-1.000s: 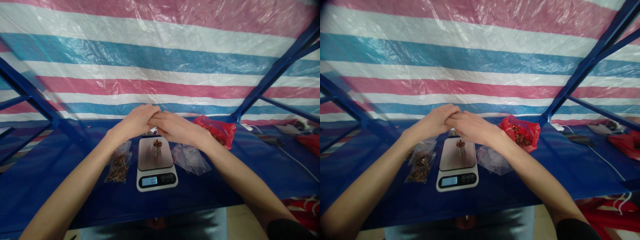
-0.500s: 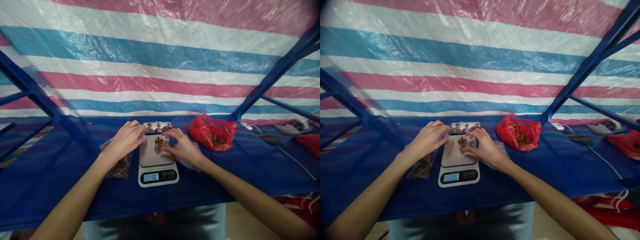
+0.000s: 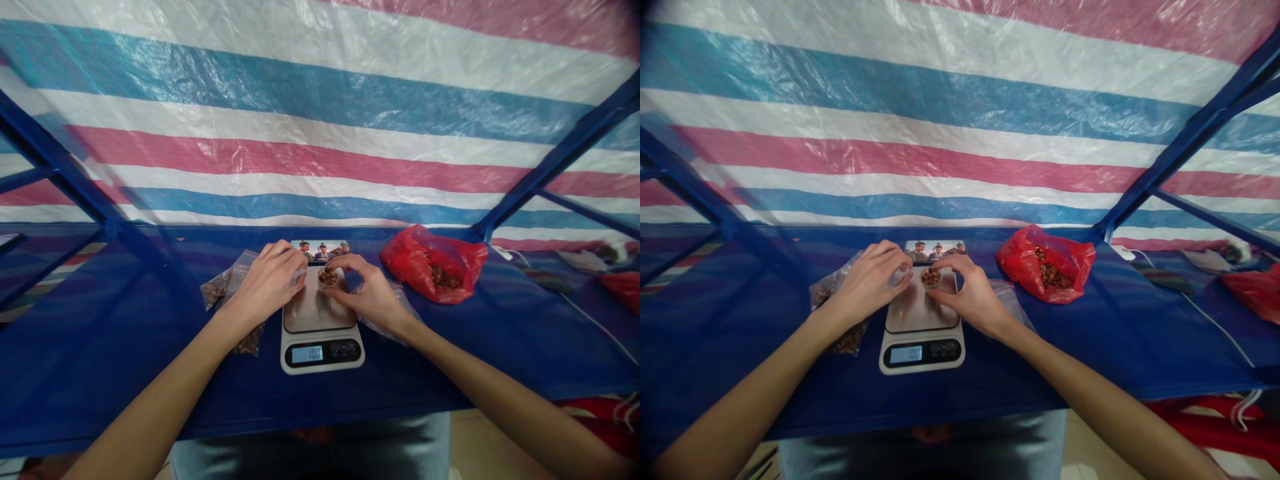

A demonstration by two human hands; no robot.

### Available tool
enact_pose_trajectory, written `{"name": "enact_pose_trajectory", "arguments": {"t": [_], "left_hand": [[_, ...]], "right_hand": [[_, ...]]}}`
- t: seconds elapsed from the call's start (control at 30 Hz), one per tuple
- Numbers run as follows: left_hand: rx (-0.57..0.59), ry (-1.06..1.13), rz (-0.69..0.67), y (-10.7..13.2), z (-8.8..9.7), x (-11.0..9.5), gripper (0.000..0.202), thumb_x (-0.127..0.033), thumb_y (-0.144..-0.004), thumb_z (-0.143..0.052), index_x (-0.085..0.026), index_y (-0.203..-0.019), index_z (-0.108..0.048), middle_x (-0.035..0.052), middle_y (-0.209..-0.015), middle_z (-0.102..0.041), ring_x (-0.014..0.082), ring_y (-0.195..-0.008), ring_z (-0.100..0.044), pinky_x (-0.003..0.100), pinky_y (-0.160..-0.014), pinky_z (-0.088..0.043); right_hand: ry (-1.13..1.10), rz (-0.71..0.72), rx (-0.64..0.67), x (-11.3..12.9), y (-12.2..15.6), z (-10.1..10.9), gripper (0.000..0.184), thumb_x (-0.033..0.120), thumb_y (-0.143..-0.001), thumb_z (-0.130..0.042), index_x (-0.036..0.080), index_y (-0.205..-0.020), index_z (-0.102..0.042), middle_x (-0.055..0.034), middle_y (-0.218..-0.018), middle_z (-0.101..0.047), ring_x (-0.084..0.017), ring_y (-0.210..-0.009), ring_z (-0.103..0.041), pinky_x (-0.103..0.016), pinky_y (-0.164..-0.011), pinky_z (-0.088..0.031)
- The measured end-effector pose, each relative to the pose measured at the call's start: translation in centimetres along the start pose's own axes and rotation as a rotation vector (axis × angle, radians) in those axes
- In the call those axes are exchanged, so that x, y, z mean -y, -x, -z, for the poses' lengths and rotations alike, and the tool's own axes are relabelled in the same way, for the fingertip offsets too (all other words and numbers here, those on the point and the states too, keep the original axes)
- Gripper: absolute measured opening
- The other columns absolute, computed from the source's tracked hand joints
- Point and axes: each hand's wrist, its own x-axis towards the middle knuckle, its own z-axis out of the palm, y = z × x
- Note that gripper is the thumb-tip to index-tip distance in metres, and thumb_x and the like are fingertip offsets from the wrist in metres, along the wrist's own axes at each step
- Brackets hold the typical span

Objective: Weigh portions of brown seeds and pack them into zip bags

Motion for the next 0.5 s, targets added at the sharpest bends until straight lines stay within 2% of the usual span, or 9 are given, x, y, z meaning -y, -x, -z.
{"name": "enact_pose_trajectory", "arguments": {"t": [0.1,0.2,0.37,0.5], "left_hand": [[-0.01,0.052,0.031,0.0,-0.1,-0.3,0.011,-0.018,-0.09,-0.065,-0.021,-0.101,-0.065,0.0104,-0.109,-0.074,0.0303,-0.114,-0.059,0.046,-0.094,-0.047],[-0.018,0.109,0.084,-0.1,-0.2,-0.4,0.011,-0.016,-0.087,-0.066,-0.021,-0.096,-0.066,0.0094,-0.104,-0.074,0.0305,-0.113,-0.06,0.046,-0.094,-0.047],[-0.055,0.165,0.178,-0.2,-0.5,-0.4,0.01,-0.017,-0.085,-0.067,-0.021,-0.094,-0.067,0.0071,-0.097,-0.072,0.0286,-0.105,-0.063,0.045,-0.091,-0.051],[-0.068,0.22,0.238,-0.3,-0.6,-0.4,0.017,-0.017,-0.08,-0.071,-0.022,-0.096,-0.071,0.0071,-0.1,-0.071,0.0279,-0.103,-0.064,0.045,-0.091,-0.054]], "right_hand": [[-0.129,-0.058,0.005,0.5,-0.1,-0.2,0.034,0.024,-0.08,-0.084,0.023,-0.112,-0.073,-0.0064,-0.116,-0.078,-0.024,-0.113,-0.072,-0.044,-0.106,-0.053],[-0.168,-0.047,0.023,1.2,-0.5,-0.5,0.031,0.025,-0.081,-0.083,0.022,-0.111,-0.073,-0.0068,-0.114,-0.079,-0.024,-0.111,-0.073,-0.042,-0.102,-0.055],[-0.142,0.021,0.024,2.0,-1.4,-1.0,0.033,0.025,-0.081,-0.085,0.022,-0.11,-0.069,-0.0052,-0.109,-0.078,-0.022,-0.102,-0.073,-0.039,-0.091,-0.056],[-0.081,0.082,0.023,2.5,-2.2,-1.1,0.026,0.027,-0.082,-0.085,0.022,-0.101,-0.069,-0.004,-0.103,-0.076,-0.022,-0.098,-0.072,-0.039,-0.09,-0.056]]}}
